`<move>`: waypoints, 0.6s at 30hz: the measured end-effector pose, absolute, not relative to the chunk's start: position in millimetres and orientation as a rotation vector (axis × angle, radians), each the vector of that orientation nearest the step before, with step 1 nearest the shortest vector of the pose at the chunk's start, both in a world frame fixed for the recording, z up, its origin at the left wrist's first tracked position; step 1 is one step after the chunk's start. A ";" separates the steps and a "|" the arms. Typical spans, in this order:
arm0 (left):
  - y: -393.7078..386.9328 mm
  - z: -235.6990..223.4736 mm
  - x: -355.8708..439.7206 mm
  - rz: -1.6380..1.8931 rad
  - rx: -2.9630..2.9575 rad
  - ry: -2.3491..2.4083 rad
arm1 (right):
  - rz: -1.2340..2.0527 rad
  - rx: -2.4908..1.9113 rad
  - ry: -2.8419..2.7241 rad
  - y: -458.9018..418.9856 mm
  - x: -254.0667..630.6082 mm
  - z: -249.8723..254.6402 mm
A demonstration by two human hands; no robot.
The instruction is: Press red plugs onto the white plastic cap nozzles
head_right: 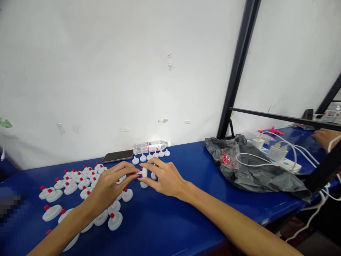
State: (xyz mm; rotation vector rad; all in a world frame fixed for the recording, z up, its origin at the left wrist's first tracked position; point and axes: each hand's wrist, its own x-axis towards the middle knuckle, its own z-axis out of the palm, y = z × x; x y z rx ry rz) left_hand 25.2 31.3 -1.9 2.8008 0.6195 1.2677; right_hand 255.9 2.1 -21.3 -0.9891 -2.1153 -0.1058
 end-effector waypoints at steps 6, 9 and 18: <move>33.7 -7.8 20.4 1.226 3.022 0.748 | -0.092 -0.928 -2.096 1.6 257.1 -21.7; 34.1 -8.8 19.3 1.121 3.171 0.730 | -0.082 -0.930 -2.115 0.9 256.7 -23.8; 26.0 -5.2 19.0 1.262 3.201 0.604 | 0.026 -0.897 -2.060 -11.0 246.2 -22.9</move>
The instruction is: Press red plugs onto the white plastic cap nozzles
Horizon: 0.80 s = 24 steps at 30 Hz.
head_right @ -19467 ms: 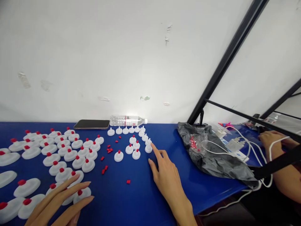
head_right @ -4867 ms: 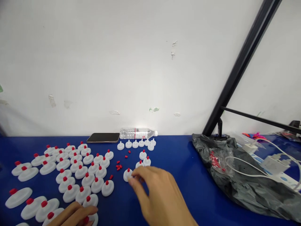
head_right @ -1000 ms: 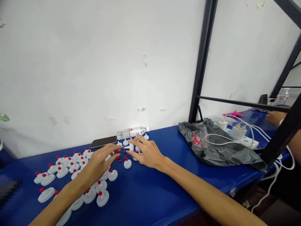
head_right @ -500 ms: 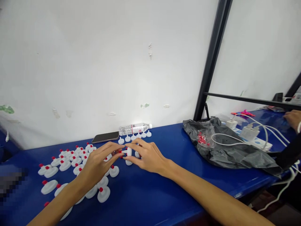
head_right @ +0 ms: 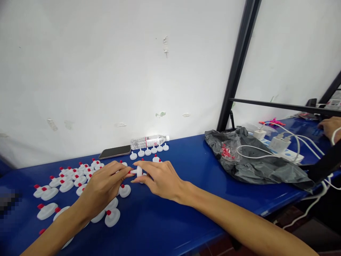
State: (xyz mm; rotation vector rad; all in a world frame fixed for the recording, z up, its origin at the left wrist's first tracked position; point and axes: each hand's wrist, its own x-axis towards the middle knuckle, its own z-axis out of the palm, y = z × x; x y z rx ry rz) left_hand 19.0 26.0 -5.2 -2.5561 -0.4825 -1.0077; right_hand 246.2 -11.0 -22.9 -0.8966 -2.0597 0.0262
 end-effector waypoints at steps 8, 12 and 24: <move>15.6 -3.6 21.5 -1.020 -2.431 -0.407 | 0.182 -0.772 -2.152 -10.4 250.3 -19.2; 17.2 -9.0 21.4 -1.006 -2.425 -0.416 | 0.223 -0.842 -2.187 -9.4 253.4 -20.2; 16.2 20.3 21.0 -1.339 -2.892 -0.969 | 0.425 -0.953 -1.947 -18.1 244.0 5.0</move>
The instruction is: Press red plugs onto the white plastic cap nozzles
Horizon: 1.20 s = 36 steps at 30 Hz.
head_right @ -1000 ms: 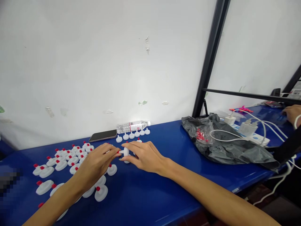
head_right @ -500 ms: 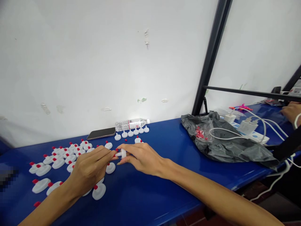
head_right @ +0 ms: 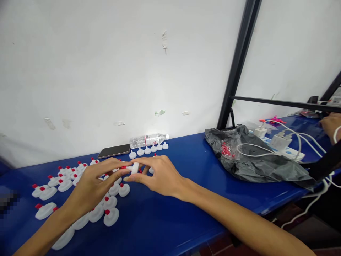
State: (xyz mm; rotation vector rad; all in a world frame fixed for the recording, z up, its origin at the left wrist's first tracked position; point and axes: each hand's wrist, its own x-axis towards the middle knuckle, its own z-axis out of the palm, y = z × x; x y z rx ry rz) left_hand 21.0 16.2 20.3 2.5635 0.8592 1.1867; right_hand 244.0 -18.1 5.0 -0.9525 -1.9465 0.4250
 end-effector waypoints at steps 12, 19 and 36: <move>52.1 -3.8 -5.6 0.727 3.059 1.171 | -0.045 -1.418 -1.915 36.6 301.9 -11.1; 50.3 -3.7 -3.6 0.537 3.048 1.197 | 0.017 -1.578 -1.912 63.2 323.6 -38.0; 39.6 -10.3 8.9 0.617 2.978 1.080 | 0.045 -1.771 -1.956 72.2 319.6 -50.1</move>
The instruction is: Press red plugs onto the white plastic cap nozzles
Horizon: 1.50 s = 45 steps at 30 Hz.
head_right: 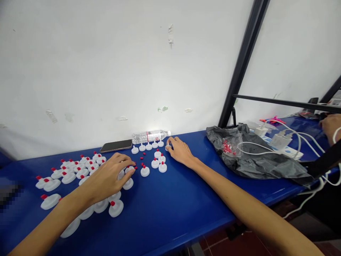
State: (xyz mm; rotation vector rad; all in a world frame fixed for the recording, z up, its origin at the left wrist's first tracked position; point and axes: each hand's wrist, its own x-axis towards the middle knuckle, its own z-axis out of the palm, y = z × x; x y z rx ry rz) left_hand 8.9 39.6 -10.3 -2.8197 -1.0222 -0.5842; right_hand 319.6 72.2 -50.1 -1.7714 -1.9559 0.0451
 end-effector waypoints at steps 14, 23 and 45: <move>34.2 -16.8 18.7 -0.537 -2.846 -1.052 | 0.056 -1.742 -1.940 63.5 320.0 -32.6; 38.5 -23.2 17.8 -0.483 -2.957 -1.010 | 0.052 -1.645 -1.938 53.5 316.1 -21.7; 38.8 -14.6 18.9 -0.359 -2.991 -1.183 | 0.077 -1.620 -1.966 44.8 310.2 -14.4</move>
